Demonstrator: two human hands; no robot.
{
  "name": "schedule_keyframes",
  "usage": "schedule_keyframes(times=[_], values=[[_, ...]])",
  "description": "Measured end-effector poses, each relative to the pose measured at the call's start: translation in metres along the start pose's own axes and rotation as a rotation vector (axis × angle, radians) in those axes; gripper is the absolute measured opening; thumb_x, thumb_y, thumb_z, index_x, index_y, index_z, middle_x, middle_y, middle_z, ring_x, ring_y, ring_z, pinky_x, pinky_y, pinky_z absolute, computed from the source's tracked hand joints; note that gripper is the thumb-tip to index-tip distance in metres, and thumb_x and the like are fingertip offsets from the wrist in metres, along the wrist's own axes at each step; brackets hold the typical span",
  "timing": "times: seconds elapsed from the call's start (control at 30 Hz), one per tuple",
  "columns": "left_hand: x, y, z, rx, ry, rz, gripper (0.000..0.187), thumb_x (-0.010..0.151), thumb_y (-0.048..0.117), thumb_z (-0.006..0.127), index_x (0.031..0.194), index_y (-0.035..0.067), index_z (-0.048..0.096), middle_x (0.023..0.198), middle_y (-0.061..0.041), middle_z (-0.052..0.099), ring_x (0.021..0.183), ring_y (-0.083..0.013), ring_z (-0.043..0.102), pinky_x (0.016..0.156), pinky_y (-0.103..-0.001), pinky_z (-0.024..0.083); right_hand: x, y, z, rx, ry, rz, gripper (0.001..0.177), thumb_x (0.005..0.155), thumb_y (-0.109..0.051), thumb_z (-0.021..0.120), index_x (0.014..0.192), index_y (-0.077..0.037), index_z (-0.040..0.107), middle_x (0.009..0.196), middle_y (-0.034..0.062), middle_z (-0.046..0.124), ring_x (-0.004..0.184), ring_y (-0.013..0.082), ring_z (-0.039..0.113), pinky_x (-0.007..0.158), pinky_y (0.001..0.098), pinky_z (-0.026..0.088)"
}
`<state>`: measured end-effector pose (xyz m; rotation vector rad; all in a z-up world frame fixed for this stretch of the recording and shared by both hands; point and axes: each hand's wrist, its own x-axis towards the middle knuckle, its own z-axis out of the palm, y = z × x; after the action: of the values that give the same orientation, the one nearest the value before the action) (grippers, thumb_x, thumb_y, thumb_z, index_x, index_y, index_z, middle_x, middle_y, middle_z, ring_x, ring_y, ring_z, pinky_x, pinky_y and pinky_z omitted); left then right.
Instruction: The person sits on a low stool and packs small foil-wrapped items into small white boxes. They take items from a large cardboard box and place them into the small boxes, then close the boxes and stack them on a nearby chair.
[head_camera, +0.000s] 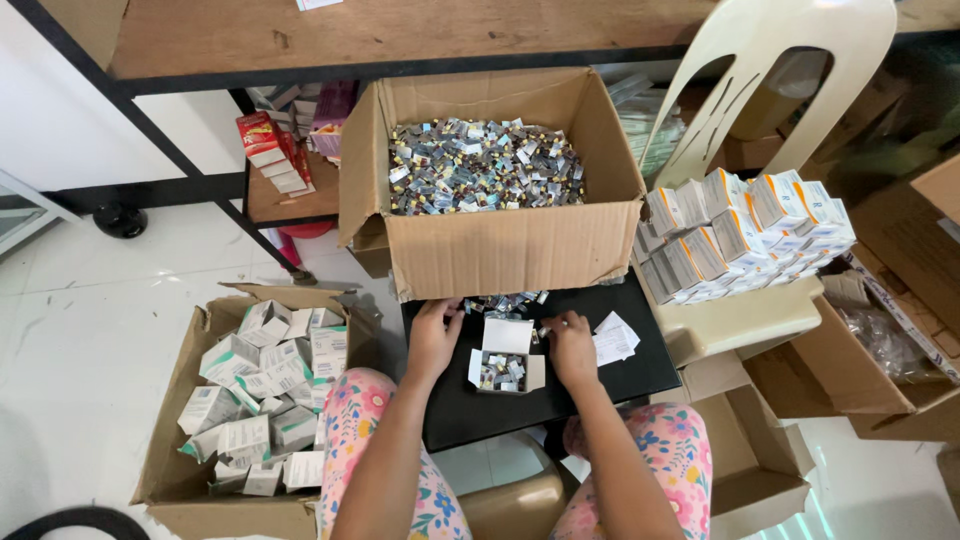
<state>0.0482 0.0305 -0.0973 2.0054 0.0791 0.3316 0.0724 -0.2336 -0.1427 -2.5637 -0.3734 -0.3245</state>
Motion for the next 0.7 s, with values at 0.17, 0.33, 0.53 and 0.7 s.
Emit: schedule_keyframes(times=[0.17, 0.33, 0.53, 0.7], values=[[-0.004, -0.027, 0.026, 0.346, 0.048, 0.158, 0.041, 0.074, 0.007, 0.076, 0.115, 0.003, 0.071, 0.116, -0.018, 0.067, 0.1, -0.038, 0.063, 0.084, -0.045, 0.053, 0.003, -0.016, -0.01, -0.012, 0.008, -0.013, 0.027, 0.08, -0.001, 0.069, 0.106, -0.007, 0.075, 0.109, 0.0161, 0.064, 0.102, 0.0396, 0.059, 0.087, 0.0466, 0.051], [-0.003, -0.042, 0.041, 0.455, 0.043, 0.165, 0.029, 0.081, 0.012, 0.072, 0.109, 0.008, 0.074, 0.113, -0.013, 0.069, 0.103, -0.0349, 0.063, 0.086, -0.044, 0.053, -0.008, -0.027, -0.012, 0.006, -0.146, -0.227, 0.021, 0.078, -0.003, 0.067, 0.098, -0.003, 0.07, 0.11, 0.0153, 0.065, 0.104, 0.0389, 0.06, 0.09, 0.0445, 0.051], [-0.004, -0.039, 0.023, 0.374, 0.109, 0.076, 0.013, 0.088, 0.01, 0.068, 0.099, 0.007, 0.075, 0.102, -0.011, 0.071, 0.096, -0.034, 0.067, 0.082, -0.044, 0.055, -0.006, -0.019, 0.002, -0.038, -0.089, -0.139, 0.009, 0.084, -0.007, 0.067, 0.09, -0.005, 0.072, 0.093, 0.0137, 0.067, 0.097, 0.0366, 0.062, 0.089, 0.0438, 0.051], [-0.014, 0.005, -0.01, 0.119, 0.142, 0.07, 0.014, 0.091, 0.007, 0.069, 0.104, 0.004, 0.073, 0.092, -0.013, 0.071, 0.081, -0.0284, 0.071, 0.074, -0.039, 0.057, -0.01, -0.012, 0.006, -0.025, 0.001, -0.102, 0.02, 0.08, -0.004, 0.067, 0.098, -0.006, 0.076, 0.092, 0.0125, 0.068, 0.092, 0.0355, 0.062, 0.081, 0.0435, 0.052]])
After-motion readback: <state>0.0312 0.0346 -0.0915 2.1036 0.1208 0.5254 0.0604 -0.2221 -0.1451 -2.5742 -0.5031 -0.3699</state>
